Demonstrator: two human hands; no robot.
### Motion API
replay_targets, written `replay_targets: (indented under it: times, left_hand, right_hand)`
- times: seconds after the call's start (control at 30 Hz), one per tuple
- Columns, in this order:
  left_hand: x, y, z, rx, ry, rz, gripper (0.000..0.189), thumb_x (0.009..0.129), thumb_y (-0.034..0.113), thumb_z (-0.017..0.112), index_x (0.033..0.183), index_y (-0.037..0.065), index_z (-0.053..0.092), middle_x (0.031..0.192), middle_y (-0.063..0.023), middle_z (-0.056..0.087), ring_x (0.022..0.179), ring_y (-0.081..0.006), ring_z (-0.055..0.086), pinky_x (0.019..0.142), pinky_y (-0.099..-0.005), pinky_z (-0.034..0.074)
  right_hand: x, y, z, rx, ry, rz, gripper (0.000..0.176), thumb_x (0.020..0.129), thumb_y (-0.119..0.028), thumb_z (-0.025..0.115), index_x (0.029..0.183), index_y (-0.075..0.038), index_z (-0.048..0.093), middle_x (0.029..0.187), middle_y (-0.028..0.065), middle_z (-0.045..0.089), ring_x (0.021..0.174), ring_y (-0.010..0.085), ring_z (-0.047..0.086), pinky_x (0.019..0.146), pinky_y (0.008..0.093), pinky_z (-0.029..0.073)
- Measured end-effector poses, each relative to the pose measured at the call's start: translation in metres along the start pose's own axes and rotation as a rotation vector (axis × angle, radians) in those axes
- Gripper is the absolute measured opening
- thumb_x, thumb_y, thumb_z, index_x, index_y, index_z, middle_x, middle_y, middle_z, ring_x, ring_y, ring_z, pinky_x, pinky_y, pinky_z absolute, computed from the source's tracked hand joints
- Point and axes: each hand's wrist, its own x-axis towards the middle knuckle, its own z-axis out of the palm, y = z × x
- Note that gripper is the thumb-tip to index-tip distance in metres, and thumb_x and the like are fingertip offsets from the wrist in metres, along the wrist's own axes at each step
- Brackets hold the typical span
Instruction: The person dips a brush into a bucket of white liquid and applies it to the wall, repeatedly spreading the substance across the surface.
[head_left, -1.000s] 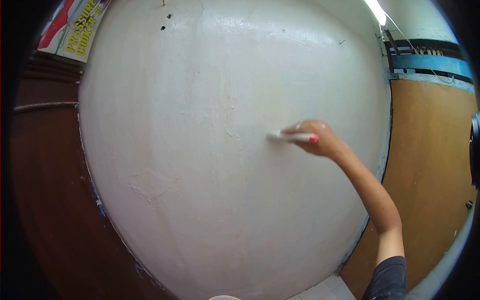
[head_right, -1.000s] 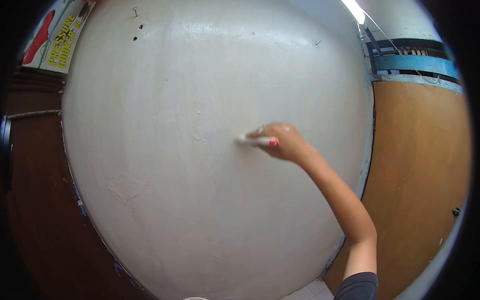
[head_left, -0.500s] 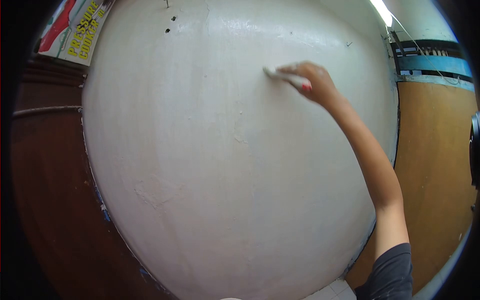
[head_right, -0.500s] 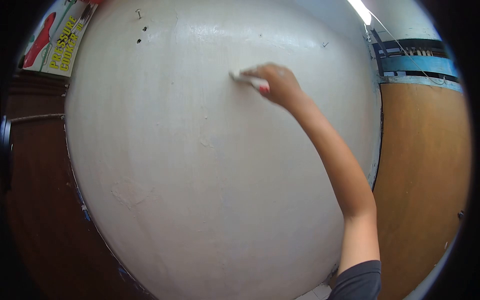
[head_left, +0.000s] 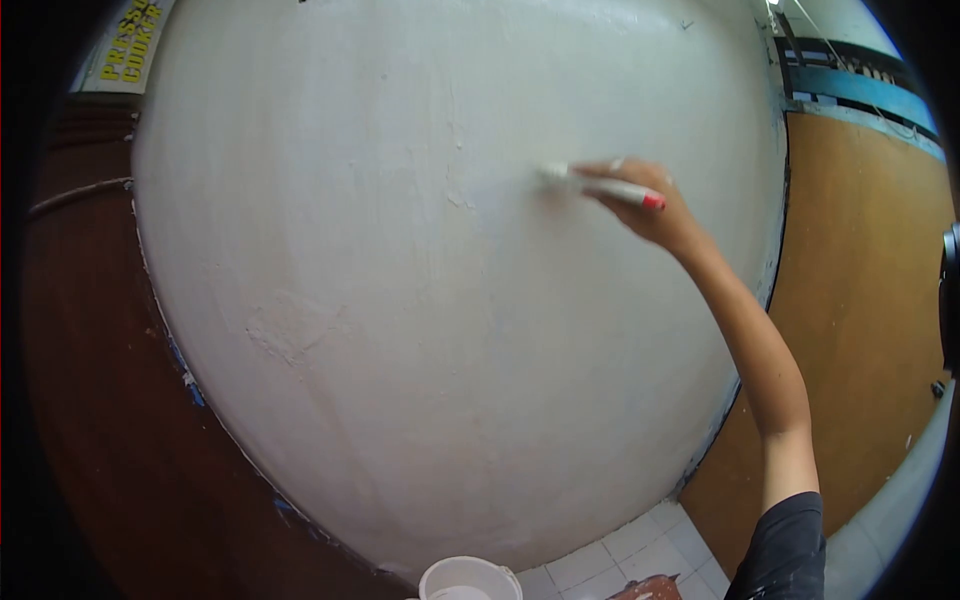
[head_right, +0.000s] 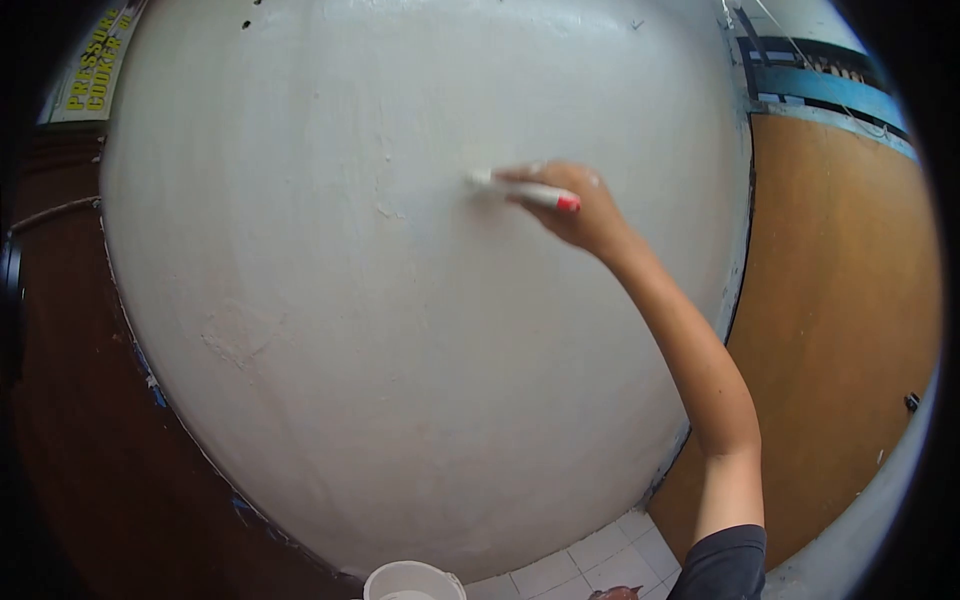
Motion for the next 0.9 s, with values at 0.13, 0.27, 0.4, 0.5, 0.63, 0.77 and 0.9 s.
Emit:
replay_targets:
  times: [0.13, 0.27, 0.4, 0.5, 0.63, 0.77, 0.9]
  left_hand:
    - [0.0, -0.02, -0.01, 0.014, 0.038, 0.038, 0.026, 0.086, 0.003, 0.061, 0.111, 0.008, 0.054, 0.102, -0.0057, 0.058, 0.085, -0.0182, 0.064, 0.059, -0.0297, 0.055]
    - [-0.03, 0.007, 0.007, -0.011, 0.089, 0.003, 0.022, 0.086, 0.005, 0.06, 0.107, 0.01, 0.055, 0.096, -0.0046, 0.059, 0.081, -0.0175, 0.064, 0.058, -0.0296, 0.056]
    - [-0.047, 0.013, 0.004, 0.0, 0.058, -0.04, 0.02, 0.087, 0.006, 0.06, 0.106, 0.011, 0.056, 0.094, -0.0039, 0.06, 0.081, -0.0157, 0.065, 0.058, -0.0269, 0.056]
    - [-0.049, 0.011, -0.001, 0.037, 0.019, -0.031, 0.023, 0.086, 0.006, 0.061, 0.109, 0.011, 0.056, 0.095, -0.0047, 0.061, 0.082, -0.0165, 0.066, 0.059, -0.0269, 0.057]
    - [-0.04, 0.004, -0.01, 0.068, 0.034, -0.058, 0.026, 0.08, -0.001, 0.061, 0.104, 0.006, 0.052, 0.093, -0.0087, 0.063, 0.077, -0.019, 0.068, 0.057, -0.0294, 0.059]
    - [-0.051, 0.022, 0.003, 0.036, 0.061, -0.083, 0.025, 0.077, -0.006, 0.059, 0.099, 0.002, 0.05, 0.094, -0.0127, 0.063, 0.077, -0.0216, 0.07, 0.059, -0.0342, 0.062]
    - [-0.059, 0.026, 0.005, -0.013, 0.103, -0.062, 0.027, 0.077, -0.007, 0.059, 0.101, 0.0, 0.05, 0.095, -0.0141, 0.064, 0.078, -0.022, 0.07, 0.058, -0.0337, 0.063]
  right_hand:
    - [-0.024, -0.008, 0.025, 0.002, 0.114, -0.076, 0.031, 0.086, -0.01, 0.069, 0.116, -0.016, 0.072, 0.113, 0.0053, 0.073, 0.1, 0.0262, 0.069, 0.086, 0.0372, 0.055]
    - [-0.143, -0.03, 0.077, -0.012, -0.046, -0.09, 0.042, 0.08, -0.003, 0.068, 0.119, -0.018, 0.07, 0.114, 0.0061, 0.072, 0.105, 0.0285, 0.068, 0.09, 0.0379, 0.055]
    - [-0.253, -0.064, 0.109, 0.15, -0.337, 0.051, 0.043, 0.08, -0.003, 0.067, 0.118, -0.022, 0.071, 0.111, 0.0079, 0.072, 0.103, 0.0282, 0.067, 0.088, 0.0391, 0.055]
    - [-0.273, -0.059, 0.107, 0.197, -0.51, 0.139, 0.042, 0.079, -0.007, 0.072, 0.119, -0.021, 0.071, 0.103, 0.0068, 0.072, 0.097, 0.0283, 0.067, 0.085, 0.0394, 0.054]
    - [-0.211, -0.042, 0.091, 0.165, -0.15, 0.101, 0.037, 0.082, -0.009, 0.072, 0.118, -0.019, 0.071, 0.1, 0.0067, 0.072, 0.095, 0.0287, 0.066, 0.082, 0.0387, 0.053]
    - [-0.166, -0.046, 0.084, 0.119, 0.075, 0.061, 0.042, 0.081, -0.005, 0.07, 0.119, -0.021, 0.07, 0.112, 0.0043, 0.072, 0.102, 0.0275, 0.067, 0.083, 0.0364, 0.056]
    - [-0.219, -0.071, 0.112, 0.066, 0.069, 0.11, 0.046, 0.078, -0.001, 0.069, 0.119, -0.023, 0.069, 0.116, 0.0, 0.072, 0.107, 0.0258, 0.067, 0.083, 0.036, 0.058]
